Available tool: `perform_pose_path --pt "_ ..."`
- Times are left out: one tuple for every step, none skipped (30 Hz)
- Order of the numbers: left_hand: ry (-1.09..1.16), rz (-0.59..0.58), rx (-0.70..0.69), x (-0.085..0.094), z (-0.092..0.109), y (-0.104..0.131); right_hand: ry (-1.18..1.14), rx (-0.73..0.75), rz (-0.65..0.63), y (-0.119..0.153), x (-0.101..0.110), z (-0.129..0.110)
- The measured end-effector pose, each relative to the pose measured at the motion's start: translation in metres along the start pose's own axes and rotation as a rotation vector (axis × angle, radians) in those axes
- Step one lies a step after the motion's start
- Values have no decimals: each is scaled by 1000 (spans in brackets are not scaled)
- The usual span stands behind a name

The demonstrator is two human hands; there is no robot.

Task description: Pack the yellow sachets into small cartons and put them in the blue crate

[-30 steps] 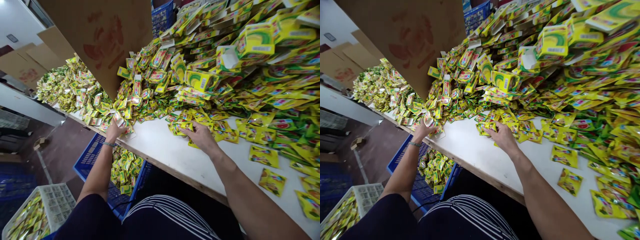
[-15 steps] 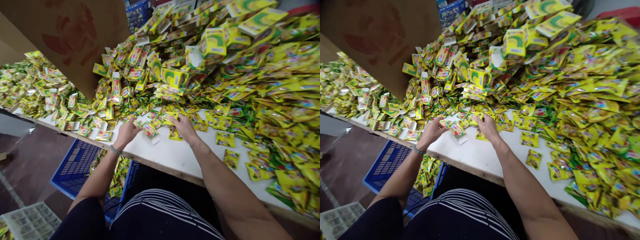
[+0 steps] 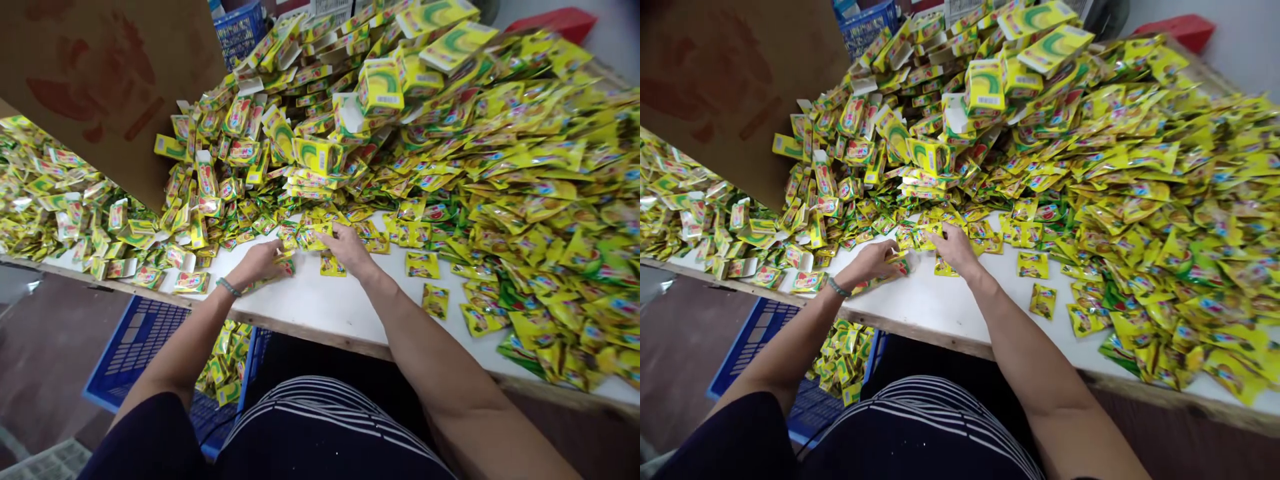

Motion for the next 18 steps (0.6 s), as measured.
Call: perform_pose_path --pt "97 42 17 -3 0 2 -35 -2 1 0 -1 0" --pt "215 79 17 -6 -1 3 -63 -2 3 0 -2 0" --pt "363 107 2 -9 0 3 -78 2 -1 -1 -2 0" --pt "539 123 -25 -13 1 3 -75 7 -10 -1 -2 0" --pt "728 123 -56 -18 1 3 -57 13 -22 -1 -1 0" --pt "907 117 -88 -22 3 2 -25 18 -40 -1 0 0" --pt "1058 111 -114 -26 4 1 15 22 -60 -1 1 0" --pt "1171 106 -128 -30 6 -1 61 22 -82 0 2 -1" --pt "1244 102 -133 -34 7 -2 109 20 -104 0 3 -1" --pt "1287 98 -133 -37 9 -4 157 18 -125 1 4 -1" --pt "1311 90 -135 -39 11 -6 205 18 -146 1 4 -2" --pt "1327 77 -138 -41 13 -8 254 24 -159 1 4 -3" --pt "1336 65 -141 -42 14 -9 300 34 -160 2 3 -3" --pt "1340 60 -145 -42 16 -11 339 49 -153 2 2 -4" --pt "1343 65 -151 -42 17 -12 366 63 -140 2 0 -5" --pt "1346 75 -157 -42 17 -14 378 70 -120 2 -1 -6" --pt "1349 90 -161 -42 18 -15 379 72 -96 2 -3 -6" --pt "1354 106 -166 -42 17 -15 374 70 -73 2 -4 -7"
Point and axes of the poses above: each hand's wrist, its own y-axis away from the middle knuckle, its own x-axis out of the back of the hand, z = x × y, the point moved 1 cm from there along -y, towards the middle knuckle, and after that the axes turned 13 degrees about -z, right-handed, at the moved point
